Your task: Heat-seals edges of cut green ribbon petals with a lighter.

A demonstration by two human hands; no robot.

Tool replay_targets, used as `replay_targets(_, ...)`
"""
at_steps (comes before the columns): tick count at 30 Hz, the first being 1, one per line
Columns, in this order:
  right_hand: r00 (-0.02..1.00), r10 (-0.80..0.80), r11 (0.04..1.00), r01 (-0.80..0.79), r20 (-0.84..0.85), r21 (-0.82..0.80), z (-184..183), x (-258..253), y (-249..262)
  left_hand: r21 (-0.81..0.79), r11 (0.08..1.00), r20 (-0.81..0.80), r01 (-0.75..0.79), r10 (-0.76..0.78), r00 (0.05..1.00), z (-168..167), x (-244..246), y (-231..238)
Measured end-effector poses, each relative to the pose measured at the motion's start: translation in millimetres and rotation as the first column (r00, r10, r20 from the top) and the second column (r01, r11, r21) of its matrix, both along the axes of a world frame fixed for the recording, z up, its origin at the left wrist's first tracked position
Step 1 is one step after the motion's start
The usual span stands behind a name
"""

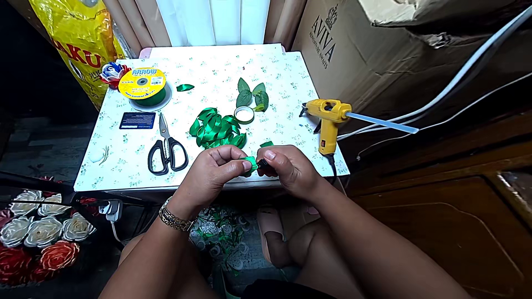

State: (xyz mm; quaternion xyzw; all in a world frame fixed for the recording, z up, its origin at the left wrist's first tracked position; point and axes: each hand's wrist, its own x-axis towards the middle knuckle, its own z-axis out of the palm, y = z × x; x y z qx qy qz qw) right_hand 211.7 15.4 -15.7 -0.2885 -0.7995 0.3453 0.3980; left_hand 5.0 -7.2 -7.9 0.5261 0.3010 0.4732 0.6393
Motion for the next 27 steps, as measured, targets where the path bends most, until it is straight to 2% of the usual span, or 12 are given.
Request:
replay_targets(8, 0.998, -0.055, 0.998, 0.055, -0.022, -0.018, 1.0, -2.9, -0.5, -0.013, 0.998, 0.027, 0.056, -0.056, 0.998, -2.4, 1.0, -0.3)
replay_targets(15, 1.000, 0.020, 1.000, -0.020, 0.002, 0.010, -1.6, -0.2, 0.9, 0.005, 1.000, 0.029, 0.022, -0.022, 0.999, -0.4, -1.3, 1.4)
replay_targets(18, 1.000, -0.008, 1.000, 0.008, -0.001, 0.013, -1.0, -1.5, 0.4, 0.006, 1.000, 0.032, 0.021, -0.021, 0.999, -1.3, -0.2, 1.3)
replay_targets(20, 0.998, -0.038, 0.999, 0.037, -0.046, -0.030, -1.3, -2.2, 0.3, 0.010, 1.000, 0.024, 0.020, -0.020, 0.999, -1.6, 0.3, 1.3)
replay_targets(22, 0.992, -0.057, 0.988, 0.040, -0.112, -0.152, -0.1, -2.5, -0.9, 0.021, 1.000, -0.004, 0.002, -0.002, 1.000, -1.9, 0.0, 1.3)
replay_targets(24, 0.976, -0.027, 0.962, -0.034, -0.218, -0.271, 1.1, -2.9, -1.2, 0.037, 0.999, -0.033, -0.029, 0.030, 0.999, -2.2, 0.1, 1.5)
replay_targets(27, 0.951, -0.002, 0.925, -0.115, -0.308, -0.361, 5.2, -3.5, -5.2, 0.051, 0.997, -0.063, -0.055, 0.059, 0.996, -2.8, 2.0, 1.6)
